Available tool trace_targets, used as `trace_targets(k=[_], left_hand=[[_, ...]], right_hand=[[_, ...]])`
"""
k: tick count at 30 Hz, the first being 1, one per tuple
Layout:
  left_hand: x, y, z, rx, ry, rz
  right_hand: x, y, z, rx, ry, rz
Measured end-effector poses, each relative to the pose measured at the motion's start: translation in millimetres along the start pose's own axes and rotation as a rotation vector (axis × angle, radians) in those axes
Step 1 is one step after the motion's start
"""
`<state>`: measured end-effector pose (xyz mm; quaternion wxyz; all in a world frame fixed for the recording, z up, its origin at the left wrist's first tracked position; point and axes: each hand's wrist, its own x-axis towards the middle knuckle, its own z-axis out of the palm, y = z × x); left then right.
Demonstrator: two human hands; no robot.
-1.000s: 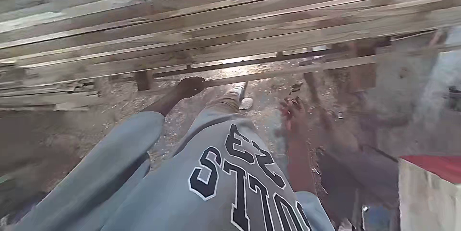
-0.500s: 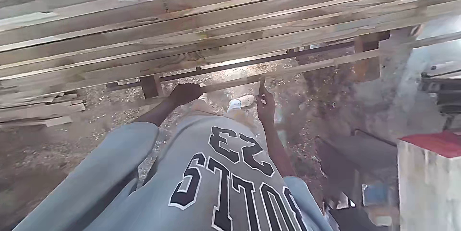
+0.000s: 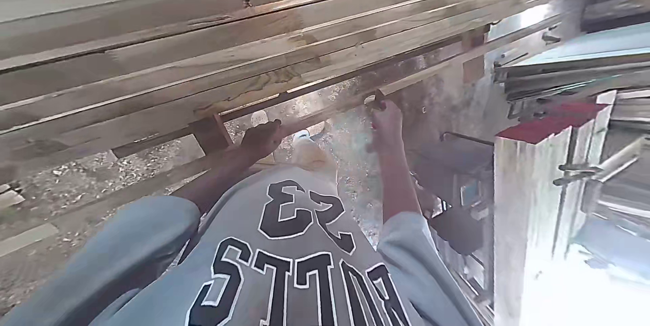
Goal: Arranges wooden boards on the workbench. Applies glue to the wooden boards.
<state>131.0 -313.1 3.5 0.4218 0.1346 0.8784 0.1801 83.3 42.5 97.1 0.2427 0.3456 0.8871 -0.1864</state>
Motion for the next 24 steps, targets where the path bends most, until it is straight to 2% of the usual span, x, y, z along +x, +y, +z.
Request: trace_targets(k=[4,7,9,11,14,17,20,22,24], left_hand=[[-5.5,-13.0,5.9,-0.01,0.008,-0.007],[-6.6,-15.4,8.6,-0.01,0.017,0.034],[-3.7,-18.8,5.3,-0.053,-0.012,0.086],[0.9,-22.5,-5.2,-0.253,-0.107,0.123],[6.4,-16.9,-9.6,-0.546,-0.333,-0.019],[18.7,-12.8,1.9,-0.532,-0.369,-0.171],[6.0,-1.2,-10.2,-0.54,-0.338,-0.185],[3.3,-9.7,-6.0,-0.541,-0.314,-0.155],[6.1,-21.6,-9.2,-0.438,-0.317,-0.115]], right_hand=[[-34.1,-39.6,23.7,-0.026,-0.181,-0.006],[-68.0,-30.5,36.8,0.02,-0.358,0.0],[-77.1,-9.5,34.5,0.21,-0.446,0.058],[-83.8,15.9,34.2,0.493,-0.394,0.086],[-77.0,58.7,51.9,0.71,-0.235,0.024],[-49.2,83.5,71.8,0.563,-0.097,-0.195],[-24.3,83.3,82.3,0.347,0.056,-0.375],[-15.4,84.5,93.9,0.279,0.143,-0.426],[-6.9,83.2,105.2,0.173,0.177,-0.393]])
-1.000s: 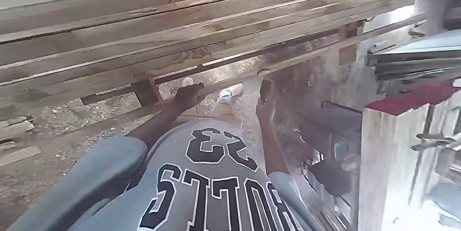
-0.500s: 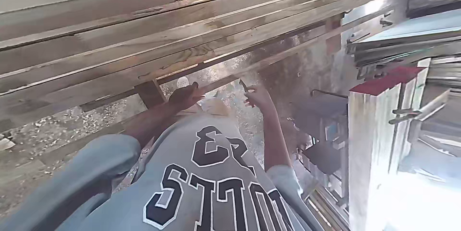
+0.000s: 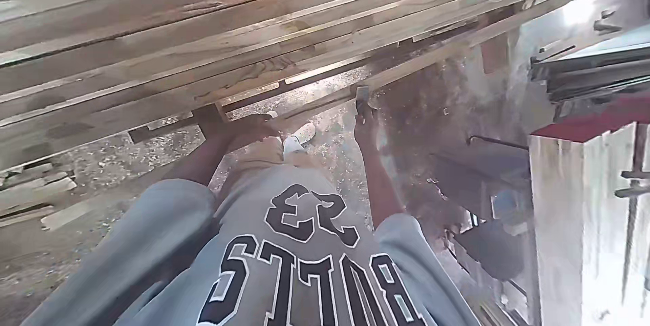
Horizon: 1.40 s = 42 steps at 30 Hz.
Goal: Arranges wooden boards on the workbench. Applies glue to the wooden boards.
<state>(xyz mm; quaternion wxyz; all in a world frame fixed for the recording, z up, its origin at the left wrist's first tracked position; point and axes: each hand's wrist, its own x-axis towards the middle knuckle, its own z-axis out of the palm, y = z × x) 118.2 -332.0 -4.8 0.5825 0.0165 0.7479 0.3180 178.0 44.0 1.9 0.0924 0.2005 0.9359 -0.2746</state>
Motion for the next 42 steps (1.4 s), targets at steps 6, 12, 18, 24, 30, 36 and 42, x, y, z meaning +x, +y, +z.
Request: trace_targets(k=[6,12,18,24,30,36,42], left_hand=[[-37.9,-37.5,8.6,0.153,0.282,0.162],[-48.2,-89.4,30.7,0.142,0.683,0.318],[-103.3,-136.1,23.7,0.053,0.599,0.088],[-138.0,-234.8,4.4,0.092,0.388,0.047],[-145.7,-294.3,-14.4,0.122,0.031,-0.136],[-142.5,-289.4,-19.5,-0.001,-0.07,-0.217],[-139.5,-292.5,-16.2,0.102,0.008,-0.212]], right_hand=[[-23.8,-10.3,-23.4,-0.143,-0.128,0.149],[33.5,-69.7,-64.4,-0.168,-0.196,0.224],[12.3,-111.5,-25.9,-0.067,-0.253,0.378],[-44.0,-150.7,7.1,-0.128,-0.275,0.357],[-79.2,-150.8,9.5,-0.212,-0.379,0.294],[-58.6,-100.7,33.9,-0.058,-0.019,0.19],[-80.1,-93.6,29.8,-0.252,-0.123,0.286]])
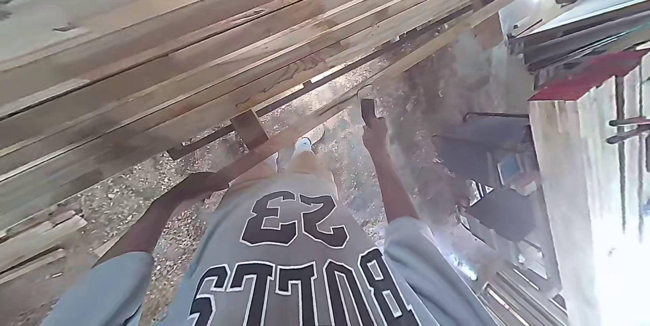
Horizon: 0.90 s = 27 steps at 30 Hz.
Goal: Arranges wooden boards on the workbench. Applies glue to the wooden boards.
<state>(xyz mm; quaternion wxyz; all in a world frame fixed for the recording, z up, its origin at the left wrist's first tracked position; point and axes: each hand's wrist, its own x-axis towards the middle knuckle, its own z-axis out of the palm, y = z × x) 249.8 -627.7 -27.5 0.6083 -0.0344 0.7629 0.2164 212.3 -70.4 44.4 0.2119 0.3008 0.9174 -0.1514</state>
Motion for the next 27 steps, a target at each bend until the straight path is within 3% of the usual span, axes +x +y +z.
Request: trace_targets(k=[4,7,14,18,21,24,27], left_hand=[[-2.6,-1.1,9.5,0.077,0.084,0.012],[-4.4,-3.1,13.5,0.111,0.116,0.012],[-5.9,-2.9,3.9,0.186,0.123,0.035],[-7.9,-0.1,-10.5,0.123,0.094,0.027],[-7.0,0.7,-18.0,0.084,0.03,0.01],[-7.4,5.1,-23.8,0.056,0.012,0.008],[-5.5,6.6,-24.1,0.067,-0.003,-0.016]], right_hand=[[31.7,-7.2,-42.4,0.158,0.007,0.016],[52.6,-24.1,-46.4,0.316,-0.12,0.079],[-41.5,-73.5,11.5,0.292,-0.272,0.016],[-58.9,-62.5,1.7,0.221,-0.409,-0.035],[-44.6,-47.1,-5.3,0.244,-0.203,-0.056],[-14.0,-36.3,19.9,0.292,0.103,-0.175],[-11.9,-33.9,40.0,0.114,0.089,-0.155]])
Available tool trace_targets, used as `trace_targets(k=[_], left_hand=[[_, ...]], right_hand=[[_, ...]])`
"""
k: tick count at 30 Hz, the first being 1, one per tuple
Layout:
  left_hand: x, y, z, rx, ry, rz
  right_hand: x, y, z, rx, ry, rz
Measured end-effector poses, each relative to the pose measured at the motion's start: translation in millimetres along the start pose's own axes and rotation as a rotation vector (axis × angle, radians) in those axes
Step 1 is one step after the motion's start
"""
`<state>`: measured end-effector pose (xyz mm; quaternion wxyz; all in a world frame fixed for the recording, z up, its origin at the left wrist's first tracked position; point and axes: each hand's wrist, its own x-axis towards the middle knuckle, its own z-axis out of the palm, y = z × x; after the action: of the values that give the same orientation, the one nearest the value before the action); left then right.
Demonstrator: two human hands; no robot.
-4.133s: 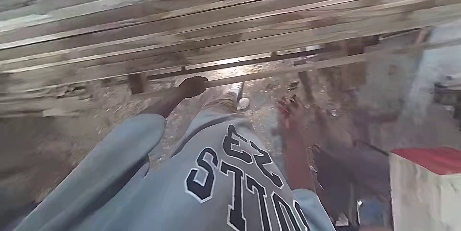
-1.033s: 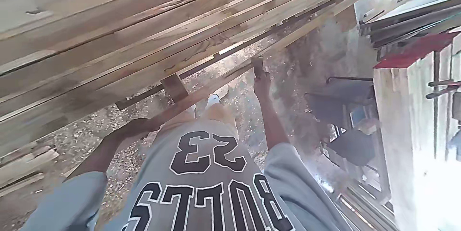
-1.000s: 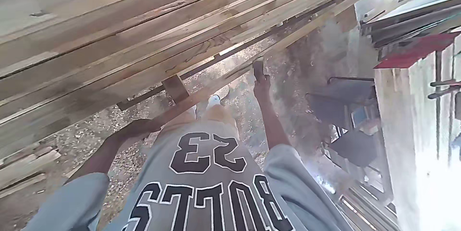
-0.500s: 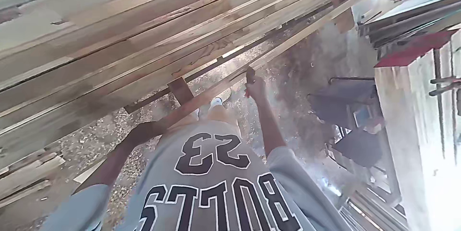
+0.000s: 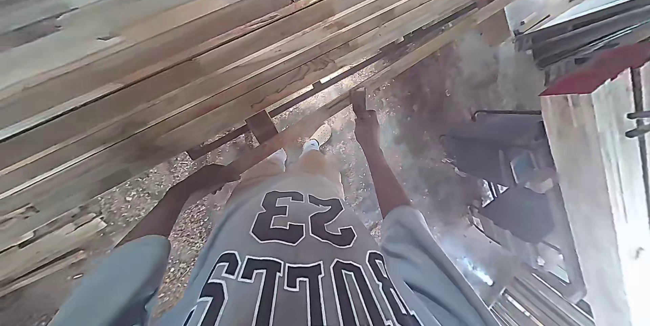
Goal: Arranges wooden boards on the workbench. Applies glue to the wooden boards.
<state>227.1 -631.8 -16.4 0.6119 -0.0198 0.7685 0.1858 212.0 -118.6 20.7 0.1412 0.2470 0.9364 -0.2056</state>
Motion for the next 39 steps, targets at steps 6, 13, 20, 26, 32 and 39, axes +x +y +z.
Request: trace_targets(k=[6,13,20,26,32,39], left_hand=[[-7.4,2.6,4.8,0.009,0.073,0.002],[-7.8,-5.0,14.7,0.123,0.17,-0.006],[-7.8,-3.4,13.2,0.124,0.166,0.0],[-1.6,-3.9,0.4,0.014,0.053,0.051],[3.0,-7.0,0.0,-0.007,0.046,0.031],[-1.6,-11.2,14.2,0.086,0.145,0.017]], right_hand=[[-9.1,-3.1,-60.5,-0.039,-0.173,0.125],[12.7,-49.5,-35.0,0.291,-0.166,0.249],[-62.7,-75.6,-6.7,0.173,-0.445,0.129],[-39.2,-45.1,-9.2,0.143,-0.054,0.02],[-39.6,-33.7,-11.3,-0.223,-0.227,0.081],[-0.6,-35.8,-44.5,0.278,-0.174,0.238]])
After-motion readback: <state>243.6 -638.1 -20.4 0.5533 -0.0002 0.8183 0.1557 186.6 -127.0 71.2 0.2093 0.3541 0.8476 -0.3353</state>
